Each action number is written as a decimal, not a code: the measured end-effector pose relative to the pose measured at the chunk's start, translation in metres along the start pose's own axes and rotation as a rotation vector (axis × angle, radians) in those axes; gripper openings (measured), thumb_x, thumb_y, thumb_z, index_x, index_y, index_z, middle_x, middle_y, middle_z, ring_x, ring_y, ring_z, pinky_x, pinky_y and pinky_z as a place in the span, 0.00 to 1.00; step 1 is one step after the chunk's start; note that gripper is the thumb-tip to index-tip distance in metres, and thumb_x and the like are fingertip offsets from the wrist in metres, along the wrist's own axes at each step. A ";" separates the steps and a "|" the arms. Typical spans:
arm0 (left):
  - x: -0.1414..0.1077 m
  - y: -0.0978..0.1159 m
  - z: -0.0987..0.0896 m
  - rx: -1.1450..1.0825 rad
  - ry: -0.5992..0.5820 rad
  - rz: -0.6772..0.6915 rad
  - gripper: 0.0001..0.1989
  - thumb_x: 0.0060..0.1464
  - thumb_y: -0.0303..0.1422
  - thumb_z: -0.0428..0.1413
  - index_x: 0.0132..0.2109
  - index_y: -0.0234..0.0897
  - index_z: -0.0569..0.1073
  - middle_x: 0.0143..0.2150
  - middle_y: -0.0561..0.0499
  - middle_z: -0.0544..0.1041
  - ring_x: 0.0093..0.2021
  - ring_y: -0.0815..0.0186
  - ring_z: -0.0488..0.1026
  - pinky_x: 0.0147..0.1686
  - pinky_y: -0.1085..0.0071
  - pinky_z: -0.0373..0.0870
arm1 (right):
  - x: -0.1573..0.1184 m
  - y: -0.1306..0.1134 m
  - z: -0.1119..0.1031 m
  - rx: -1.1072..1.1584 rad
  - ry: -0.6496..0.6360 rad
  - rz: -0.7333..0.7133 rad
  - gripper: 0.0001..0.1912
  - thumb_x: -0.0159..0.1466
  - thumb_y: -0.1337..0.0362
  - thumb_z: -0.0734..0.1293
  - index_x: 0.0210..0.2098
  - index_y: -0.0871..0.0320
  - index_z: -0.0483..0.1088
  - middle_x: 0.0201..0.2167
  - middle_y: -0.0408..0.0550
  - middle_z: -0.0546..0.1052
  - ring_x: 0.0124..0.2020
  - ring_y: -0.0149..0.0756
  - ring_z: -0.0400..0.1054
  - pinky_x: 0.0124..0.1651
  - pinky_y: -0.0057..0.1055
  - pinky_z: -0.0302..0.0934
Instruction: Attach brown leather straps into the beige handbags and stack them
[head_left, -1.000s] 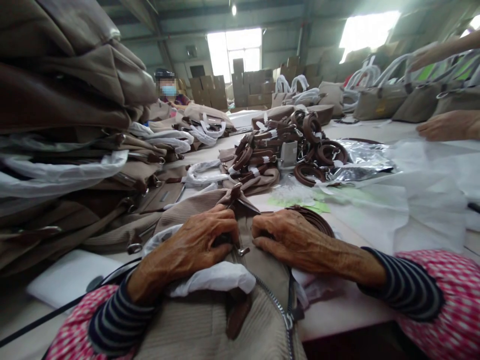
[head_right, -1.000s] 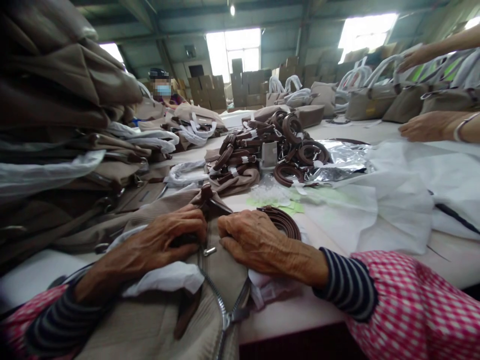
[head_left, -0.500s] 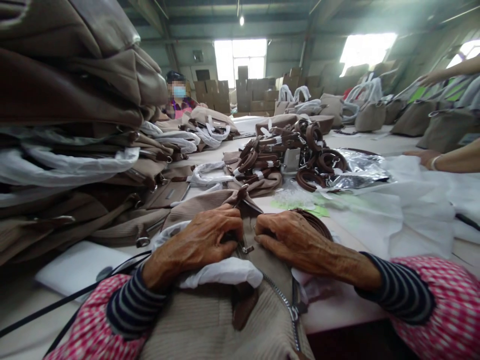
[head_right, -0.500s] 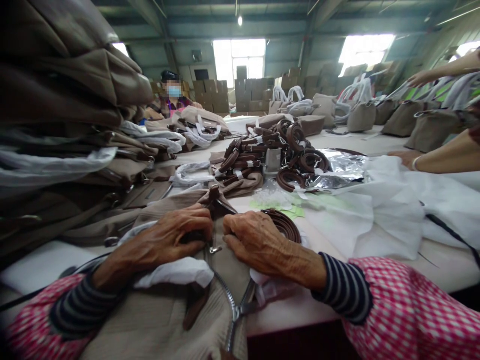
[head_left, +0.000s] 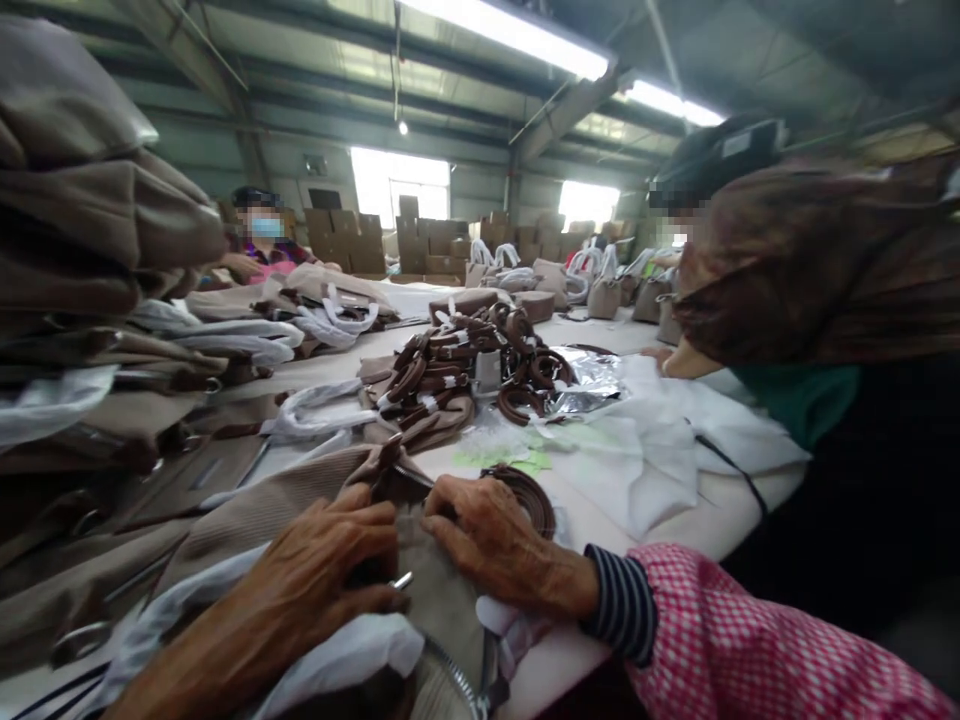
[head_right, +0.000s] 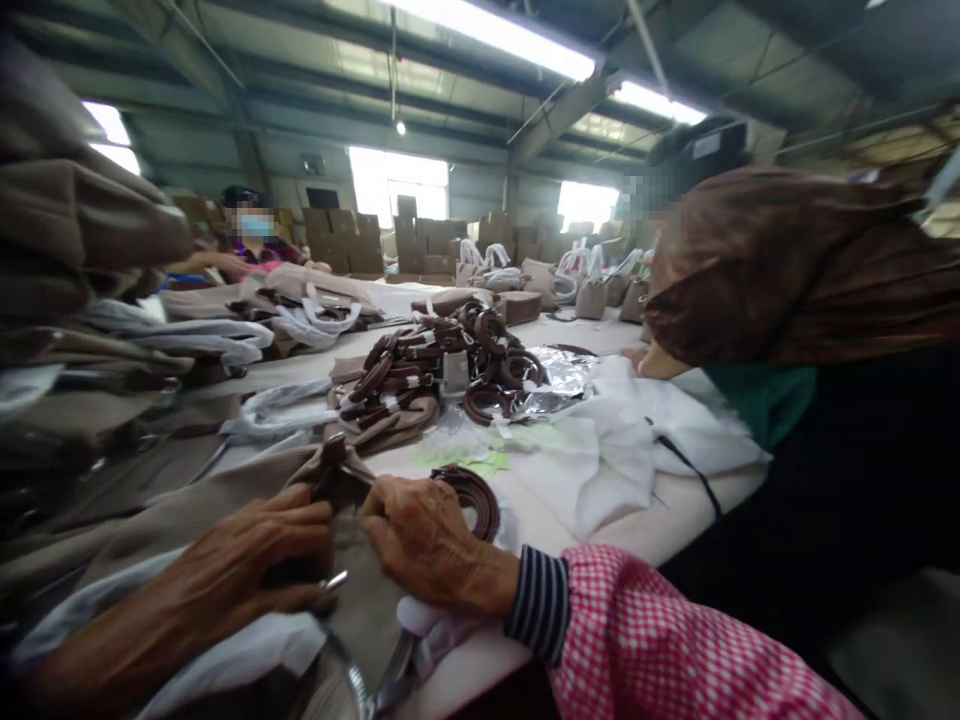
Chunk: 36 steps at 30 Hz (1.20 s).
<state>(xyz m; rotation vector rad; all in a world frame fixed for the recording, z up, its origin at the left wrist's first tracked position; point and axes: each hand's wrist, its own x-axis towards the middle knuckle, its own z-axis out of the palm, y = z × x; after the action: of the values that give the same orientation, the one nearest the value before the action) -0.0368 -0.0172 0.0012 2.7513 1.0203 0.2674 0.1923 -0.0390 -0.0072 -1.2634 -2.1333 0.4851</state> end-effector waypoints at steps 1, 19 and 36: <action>0.002 -0.001 0.001 0.010 -0.012 -0.009 0.11 0.62 0.44 0.62 0.35 0.43 0.79 0.40 0.52 0.79 0.46 0.57 0.70 0.40 0.65 0.59 | 0.001 0.000 0.000 0.012 0.007 -0.006 0.03 0.67 0.66 0.69 0.36 0.56 0.72 0.31 0.43 0.78 0.33 0.34 0.70 0.38 0.29 0.56; -0.012 0.014 -0.018 -0.227 -0.005 -0.093 0.06 0.67 0.34 0.57 0.41 0.37 0.73 0.41 0.52 0.72 0.46 0.60 0.68 0.45 0.65 0.62 | -0.002 0.004 0.000 0.154 -0.002 -0.192 0.06 0.65 0.67 0.69 0.31 0.58 0.73 0.25 0.39 0.76 0.26 0.28 0.65 0.33 0.26 0.55; -0.009 0.022 -0.030 -0.280 -0.055 -0.083 0.07 0.67 0.30 0.57 0.38 0.39 0.75 0.38 0.56 0.75 0.44 0.62 0.70 0.50 0.65 0.59 | -0.015 -0.002 -0.006 -0.147 -0.236 -0.332 0.03 0.70 0.69 0.65 0.39 0.58 0.72 0.37 0.46 0.75 0.34 0.33 0.65 0.35 0.31 0.51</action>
<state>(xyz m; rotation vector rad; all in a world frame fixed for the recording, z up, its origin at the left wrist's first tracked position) -0.0366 -0.0356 0.0350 2.4466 0.9971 0.2962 0.1998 -0.0528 -0.0063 -0.9344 -2.5568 0.3524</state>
